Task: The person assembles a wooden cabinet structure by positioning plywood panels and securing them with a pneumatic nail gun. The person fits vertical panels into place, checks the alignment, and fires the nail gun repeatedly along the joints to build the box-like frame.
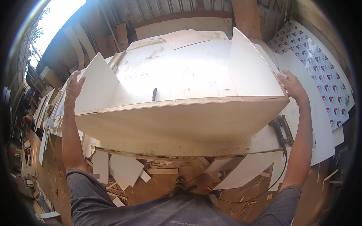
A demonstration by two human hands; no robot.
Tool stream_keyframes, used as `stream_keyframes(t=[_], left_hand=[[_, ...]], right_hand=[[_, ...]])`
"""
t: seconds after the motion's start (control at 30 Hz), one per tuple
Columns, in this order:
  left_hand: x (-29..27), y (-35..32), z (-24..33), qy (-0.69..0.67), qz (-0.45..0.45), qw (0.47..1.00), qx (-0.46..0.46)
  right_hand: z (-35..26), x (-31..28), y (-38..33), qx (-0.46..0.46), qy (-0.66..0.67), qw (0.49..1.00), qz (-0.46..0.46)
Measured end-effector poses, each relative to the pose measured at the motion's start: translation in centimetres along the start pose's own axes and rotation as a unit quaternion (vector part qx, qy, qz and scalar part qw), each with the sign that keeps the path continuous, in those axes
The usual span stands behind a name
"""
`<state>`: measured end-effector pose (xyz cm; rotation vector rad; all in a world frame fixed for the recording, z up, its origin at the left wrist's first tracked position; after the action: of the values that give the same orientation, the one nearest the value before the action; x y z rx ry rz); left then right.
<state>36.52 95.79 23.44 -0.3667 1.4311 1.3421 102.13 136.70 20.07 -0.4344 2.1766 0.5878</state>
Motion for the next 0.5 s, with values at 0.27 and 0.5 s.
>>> stream_keyframes(t=[0.27, 0.5], left_hand=[[4.0, 3.6, -19.9, 0.17, -0.111, 0.969, -0.14], [7.7, 6.6, -29.7, -0.017, -0.232, 0.958, -0.167]], right_hand=[[1.8, 3.9, 3.0, -0.031, -0.193, 0.981, -0.013], [2.5, 3.8, 2.7, -0.067, -0.205, 0.976, 0.007]])
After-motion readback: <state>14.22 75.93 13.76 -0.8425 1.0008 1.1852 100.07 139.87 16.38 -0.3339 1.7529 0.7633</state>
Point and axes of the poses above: each hand's wrist, its own y-axis towards the middle knuckle, its own x-axis out of the palm, z = x × y, the point moved 1 cm from there along y, towards the middle knuckle, and after that the axes turned 15 degrees about -x, right-handed, at the moved point
